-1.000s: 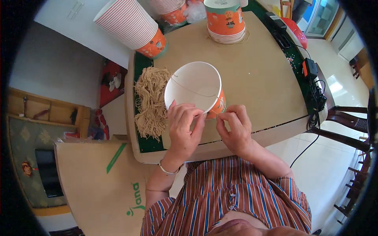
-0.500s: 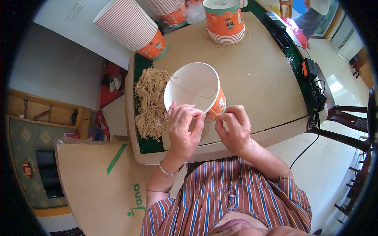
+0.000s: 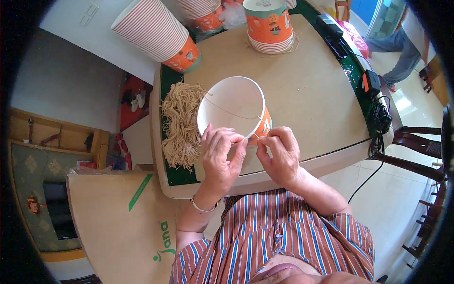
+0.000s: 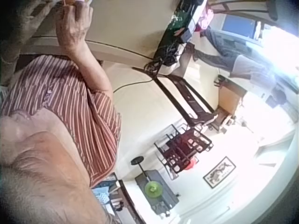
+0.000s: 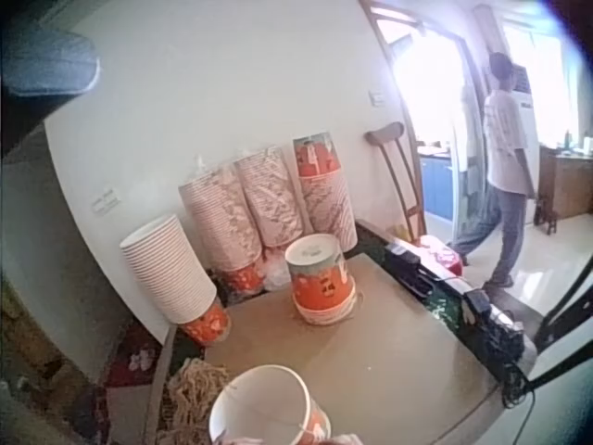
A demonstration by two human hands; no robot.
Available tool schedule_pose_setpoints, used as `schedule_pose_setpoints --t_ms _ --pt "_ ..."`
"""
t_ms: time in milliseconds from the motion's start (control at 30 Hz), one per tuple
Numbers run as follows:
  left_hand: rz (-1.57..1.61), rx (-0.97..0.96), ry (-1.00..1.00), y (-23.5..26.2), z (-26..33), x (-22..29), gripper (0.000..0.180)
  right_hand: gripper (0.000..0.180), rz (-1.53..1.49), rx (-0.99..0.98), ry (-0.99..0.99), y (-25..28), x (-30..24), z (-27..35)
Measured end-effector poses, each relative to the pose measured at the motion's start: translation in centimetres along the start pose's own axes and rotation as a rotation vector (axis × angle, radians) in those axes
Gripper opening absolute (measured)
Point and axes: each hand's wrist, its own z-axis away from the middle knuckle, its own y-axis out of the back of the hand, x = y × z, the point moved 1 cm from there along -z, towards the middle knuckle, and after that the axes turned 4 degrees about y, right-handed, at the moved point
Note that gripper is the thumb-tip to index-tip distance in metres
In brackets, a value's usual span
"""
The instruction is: Threading a string handle through the holes of a paper bucket.
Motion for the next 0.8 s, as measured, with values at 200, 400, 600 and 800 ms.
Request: schedule_pose_setpoints --t_ms 200,400,600,800 --pt "0.006 -0.017 -0.007 -0.1 0.4 0.1 0.013 0.028 0.013 -0.025 -0.003 0.2 0.1 0.0" --pt "0.003 -0.027 -0.018 -0.2 0.5 0.2 0.015 0.029 0.019 -0.037 0.007 0.5 0.0 -0.2" --pt "0.015 -0.027 -0.01 -0.2 0.6 0.2 0.015 0.026 -0.024 -0.06 -0.056 0.5 0.1 -0.3" --pt "0.028 -0.044 -0.007 -0.1 0.6 0.1 0.015 0.021 -0.232 -0.139 -0.186 0.6 1.2 -0.4"
